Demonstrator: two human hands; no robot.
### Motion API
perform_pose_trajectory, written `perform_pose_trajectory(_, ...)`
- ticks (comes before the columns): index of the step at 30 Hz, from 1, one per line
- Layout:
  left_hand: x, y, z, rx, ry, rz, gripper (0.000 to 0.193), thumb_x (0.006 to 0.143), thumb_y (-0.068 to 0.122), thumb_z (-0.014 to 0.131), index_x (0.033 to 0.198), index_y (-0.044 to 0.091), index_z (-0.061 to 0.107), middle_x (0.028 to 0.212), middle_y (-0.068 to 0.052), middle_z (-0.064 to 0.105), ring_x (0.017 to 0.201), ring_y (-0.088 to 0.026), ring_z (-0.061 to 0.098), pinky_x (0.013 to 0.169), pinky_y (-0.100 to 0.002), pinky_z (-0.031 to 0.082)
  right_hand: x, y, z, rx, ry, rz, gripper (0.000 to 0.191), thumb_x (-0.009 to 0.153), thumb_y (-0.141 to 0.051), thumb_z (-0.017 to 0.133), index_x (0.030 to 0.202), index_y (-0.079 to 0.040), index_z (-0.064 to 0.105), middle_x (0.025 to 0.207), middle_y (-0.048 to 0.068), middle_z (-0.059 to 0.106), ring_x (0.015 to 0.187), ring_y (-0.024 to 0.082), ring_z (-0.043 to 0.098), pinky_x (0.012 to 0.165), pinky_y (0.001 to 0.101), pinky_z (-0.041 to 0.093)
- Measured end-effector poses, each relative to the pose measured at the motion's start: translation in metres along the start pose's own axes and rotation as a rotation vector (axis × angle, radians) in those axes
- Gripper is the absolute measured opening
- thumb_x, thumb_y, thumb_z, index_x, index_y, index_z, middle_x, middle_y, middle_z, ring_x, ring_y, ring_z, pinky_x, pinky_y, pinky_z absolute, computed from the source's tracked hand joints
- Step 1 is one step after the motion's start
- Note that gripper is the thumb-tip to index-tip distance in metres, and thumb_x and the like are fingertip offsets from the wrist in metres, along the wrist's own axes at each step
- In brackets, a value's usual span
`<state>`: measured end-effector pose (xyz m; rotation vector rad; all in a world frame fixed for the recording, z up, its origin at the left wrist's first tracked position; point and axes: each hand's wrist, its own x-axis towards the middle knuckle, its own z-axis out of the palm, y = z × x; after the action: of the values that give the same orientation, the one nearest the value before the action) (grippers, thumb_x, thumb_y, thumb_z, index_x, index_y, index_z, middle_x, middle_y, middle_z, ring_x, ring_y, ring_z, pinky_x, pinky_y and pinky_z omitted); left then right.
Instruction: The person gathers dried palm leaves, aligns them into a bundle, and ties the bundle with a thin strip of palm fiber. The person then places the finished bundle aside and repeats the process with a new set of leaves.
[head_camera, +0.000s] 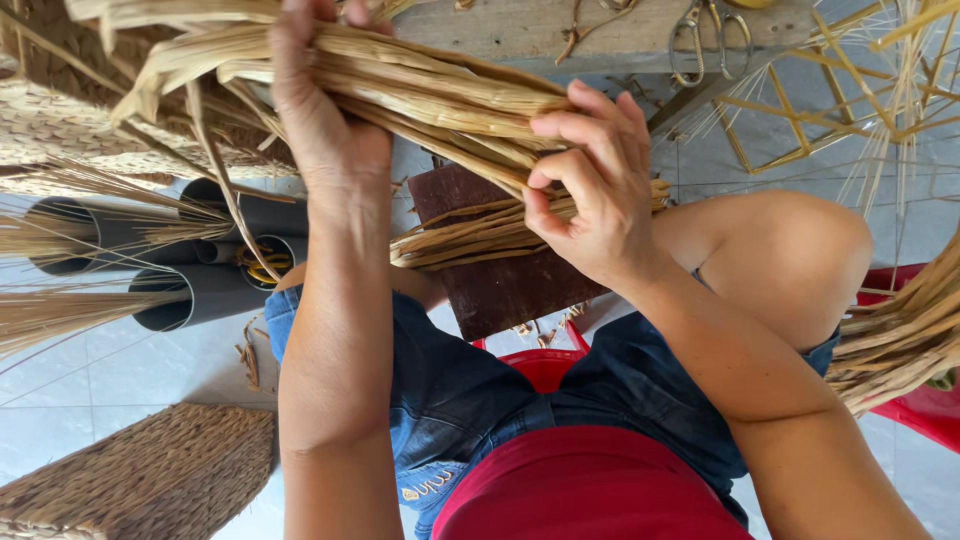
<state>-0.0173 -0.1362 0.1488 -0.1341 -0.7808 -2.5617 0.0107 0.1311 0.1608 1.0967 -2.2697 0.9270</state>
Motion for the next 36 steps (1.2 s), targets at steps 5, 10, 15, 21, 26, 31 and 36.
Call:
perform_pose_trajectory(5, 0.007, 0.023, -0.02, -0.068, -0.032, 0.14, 0.017, 0.104, 0.023, 0.072, 0.114, 0.011, 0.067, 0.095, -0.002, 0.072, 0.089, -0.015, 0.072, 0.093, -0.039, 0.057, -0.011, 0.009, -0.011, 0.405, 0.114, 0.079, 0.038, 0.097, -0.032, 0.079, 0.124, -0.015, 0.06, 0.153, 0.002, 0.047, 0.152, 0.023, 0.039, 0.128, 0.0465, 0.026)
perform_pose_trajectory(10, -0.002, 0.031, -0.02, -0.196, -0.011, 0.107, 0.016, 0.115, 0.027, 0.066, 0.126, 0.016, 0.061, 0.103, 0.0, 0.072, 0.091, -0.013, 0.071, 0.095, -0.036, 0.054, -0.006, 0.012, -0.008, 1.113, 0.355, 0.424, 0.075, 0.111, -0.061, 0.054, 0.161, -0.009, 0.035, 0.168, 0.006, 0.034, 0.155, 0.021, 0.03, 0.132, 0.0393, 0.017)
perform_pose_trajectory(15, -0.017, 0.005, 0.003, -0.131, -0.058, 0.072, 0.027, 0.108, 0.027, 0.068, 0.132, 0.017, 0.061, 0.102, -0.001, 0.073, 0.091, -0.015, 0.073, 0.1, -0.043, 0.056, 0.005, 0.001, 0.011, 1.114, 0.327, 0.383, 0.079, 0.111, -0.067, 0.04, 0.165, -0.009, 0.03, 0.166, 0.01, 0.034, 0.158, 0.023, 0.029, 0.134, 0.039, 0.017)
perform_pose_trajectory(21, -0.015, 0.012, 0.018, -0.138, -0.032, 0.063, 0.029, 0.107, 0.026, 0.069, 0.132, 0.018, 0.058, 0.099, -0.001, 0.073, 0.091, -0.015, 0.073, 0.099, -0.042, 0.056, -0.005, 0.006, 0.015, 1.215, 0.343, 0.432, 0.075, 0.114, -0.065, 0.039, 0.165, -0.01, 0.03, 0.166, 0.011, 0.032, 0.156, 0.023, 0.029, 0.132, 0.0339, 0.02)
perform_pose_trajectory(26, -0.012, -0.001, 0.022, -0.035, 0.004, 0.125, 0.029, 0.104, 0.019, 0.073, 0.127, 0.013, 0.057, 0.09, -0.004, 0.069, 0.083, -0.017, 0.07, 0.089, -0.04, 0.058, 0.0, 0.005, 0.024, 1.266, 0.267, 0.5, 0.08, 0.113, -0.065, 0.043, 0.163, -0.003, 0.032, 0.162, 0.018, 0.039, 0.147, 0.027, 0.037, 0.128, 0.0382, 0.029)
perform_pose_trajectory(31, -0.013, 0.007, 0.029, 0.1, 0.183, 0.163, 0.034, 0.099, 0.014, 0.073, 0.127, 0.009, 0.056, 0.09, -0.006, 0.063, 0.082, -0.02, 0.066, 0.087, -0.044, 0.059, 0.017, 0.026, -0.006, 0.701, 0.064, 0.281, 0.093, 0.103, -0.058, 0.07, 0.166, -0.008, 0.024, 0.173, 0.011, 0.029, 0.16, 0.023, 0.026, 0.135, 0.0359, 0.021)
perform_pose_trajectory(36, -0.03, -0.018, 0.044, 0.271, 0.123, 0.136, 0.034, 0.102, 0.015, 0.074, 0.128, 0.006, 0.054, 0.093, -0.009, 0.06, 0.081, -0.021, 0.065, 0.082, -0.042, 0.057, 0.016, 0.018, 0.006, 0.146, -0.19, 0.057, 0.135, 0.063, -0.052, 0.101, 0.161, -0.006, 0.019, 0.165, 0.025, 0.024, 0.155, 0.037, 0.024, 0.128, 0.0516, 0.018)
